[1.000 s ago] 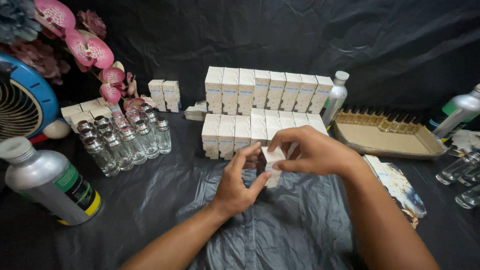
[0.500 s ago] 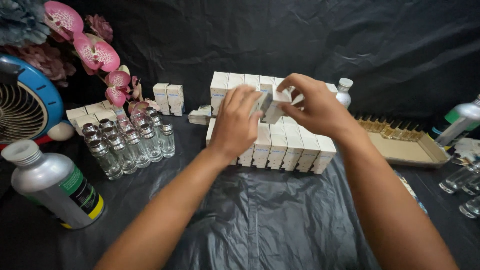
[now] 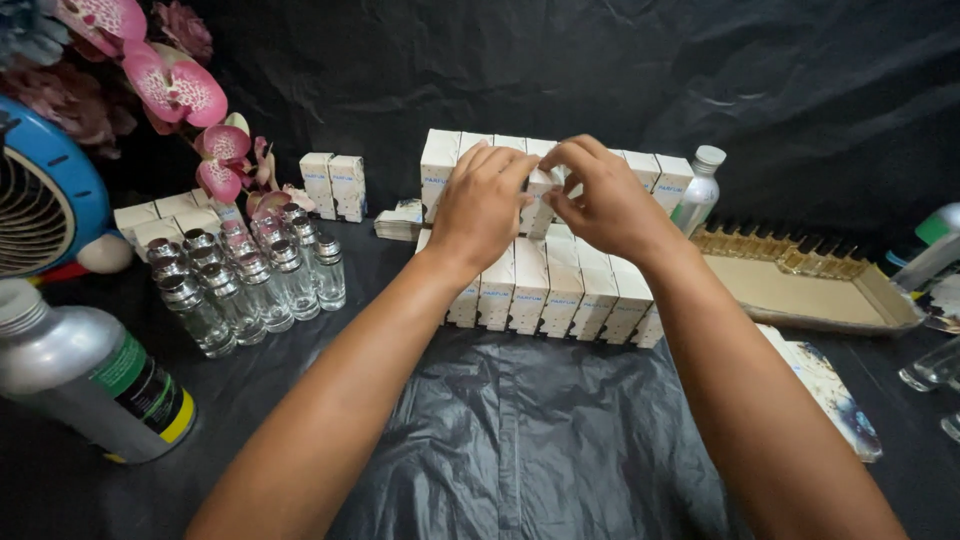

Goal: Assembling perfume boxes by folding cardboard and inserting small perfume bottles.

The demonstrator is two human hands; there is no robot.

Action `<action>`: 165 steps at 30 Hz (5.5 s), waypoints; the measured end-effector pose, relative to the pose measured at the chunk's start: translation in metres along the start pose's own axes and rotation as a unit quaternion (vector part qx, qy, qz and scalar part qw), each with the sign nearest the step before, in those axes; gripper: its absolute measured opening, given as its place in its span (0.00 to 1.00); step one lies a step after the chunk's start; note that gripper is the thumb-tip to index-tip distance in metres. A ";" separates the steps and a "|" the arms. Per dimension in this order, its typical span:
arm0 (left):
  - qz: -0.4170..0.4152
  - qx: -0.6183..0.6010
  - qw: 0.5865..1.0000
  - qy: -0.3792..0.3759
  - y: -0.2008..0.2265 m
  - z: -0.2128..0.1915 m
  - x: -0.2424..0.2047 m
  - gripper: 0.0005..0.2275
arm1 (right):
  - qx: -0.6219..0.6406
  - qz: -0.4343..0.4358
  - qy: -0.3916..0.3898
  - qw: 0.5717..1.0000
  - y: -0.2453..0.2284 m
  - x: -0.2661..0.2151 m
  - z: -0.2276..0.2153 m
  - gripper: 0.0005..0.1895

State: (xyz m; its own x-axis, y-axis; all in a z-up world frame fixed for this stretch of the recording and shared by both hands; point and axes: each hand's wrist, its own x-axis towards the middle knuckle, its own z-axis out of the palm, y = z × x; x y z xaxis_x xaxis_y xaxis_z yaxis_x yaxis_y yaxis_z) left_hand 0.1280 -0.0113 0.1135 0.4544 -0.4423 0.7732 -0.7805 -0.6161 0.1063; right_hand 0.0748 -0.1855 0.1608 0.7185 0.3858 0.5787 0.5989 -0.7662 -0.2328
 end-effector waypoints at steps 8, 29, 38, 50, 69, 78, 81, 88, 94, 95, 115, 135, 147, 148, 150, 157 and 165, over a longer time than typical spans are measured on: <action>-0.002 0.013 1.000 0.008 -0.004 0.006 0.005 0.12 | -0.007 0.015 0.017 1.000 0.003 -0.005 0.009 0.18; 0.120 0.016 0.984 0.131 0.024 0.018 0.015 0.02 | -0.084 -0.042 0.071 0.993 0.017 -0.032 -0.017 0.09; 0.163 -0.083 0.976 0.121 0.115 0.055 0.019 0.04 | -0.098 0.030 0.012 0.995 0.034 -0.112 -0.083 0.10; 0.165 -0.235 0.942 -0.172 0.231 0.160 0.011 0.04 | -0.200 0.370 -0.137 0.897 0.088 -0.233 -0.130 0.12; 0.167 -0.188 0.939 -0.234 0.267 0.214 -0.001 0.07 | -0.122 0.576 -0.084 0.804 0.131 -0.293 -0.124 0.22; -0.237 -0.462 0.811 -0.270 0.281 0.154 0.021 0.39 | 0.090 0.427 0.073 0.897 0.107 -0.272 -0.171 0.12; -0.338 -0.588 0.690 -0.254 0.290 0.087 0.031 0.40 | 0.178 0.400 0.072 0.896 0.090 -0.250 -0.170 0.23; -0.332 -0.642 0.647 -0.244 0.259 0.013 0.026 0.40 | 0.247 0.369 -0.039 0.895 -0.007 -0.184 -0.171 0.41; -0.338 -0.652 0.655 -0.177 0.202 0.001 0.002 0.29 | 0.222 0.269 -0.078 0.934 0.007 -0.148 -0.138 0.33; -0.330 -0.677 0.640 -0.150 0.191 0.004 -0.002 0.22 | 0.205 0.248 -0.078 0.944 0.003 -0.140 -0.132 0.29; -0.329 -0.535 0.776 0.056 0.106 -0.028 -0.043 0.07 | 0.416 0.204 0.011 0.886 -0.001 -0.087 -0.008 0.29; -0.313 -0.511 0.798 0.058 0.111 -0.040 -0.043 0.07 | 0.406 0.195 -0.057 0.891 -0.012 -0.091 -0.012 0.30; -0.294 -0.546 0.784 0.034 0.106 -0.028 -0.044 0.06 | 0.428 0.174 0.064 0.884 -0.004 -0.089 -0.017 0.24; -0.294 -0.546 0.784 0.035 0.105 -0.029 -0.044 0.06 | 0.428 0.174 0.064 0.884 -0.005 -0.089 -0.016 0.24; -0.298 -0.525 0.796 0.047 0.105 -0.030 -0.045 0.05 | 0.410 0.168 0.004 0.896 -0.005 -0.089 -0.014 0.26; -0.296 -0.538 0.788 0.051 0.105 -0.038 -0.045 0.06 | 0.396 0.187 -0.071 0.896 -0.011 -0.092 -0.015 0.30; -0.293 -0.541 0.787 0.045 0.104 -0.024 -0.047 0.06 | 0.422 0.168 0.073 0.888 -0.010 -0.089 -0.020 0.27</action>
State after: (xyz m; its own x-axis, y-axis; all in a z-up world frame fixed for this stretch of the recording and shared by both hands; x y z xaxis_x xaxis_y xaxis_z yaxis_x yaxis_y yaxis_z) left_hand 0.0153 -0.0396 0.1033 0.8783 -0.2109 0.4291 -0.3791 0.2396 0.8938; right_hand -0.0021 -0.2230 0.1272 0.8901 0.0905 0.4467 0.4555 -0.1436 -0.8786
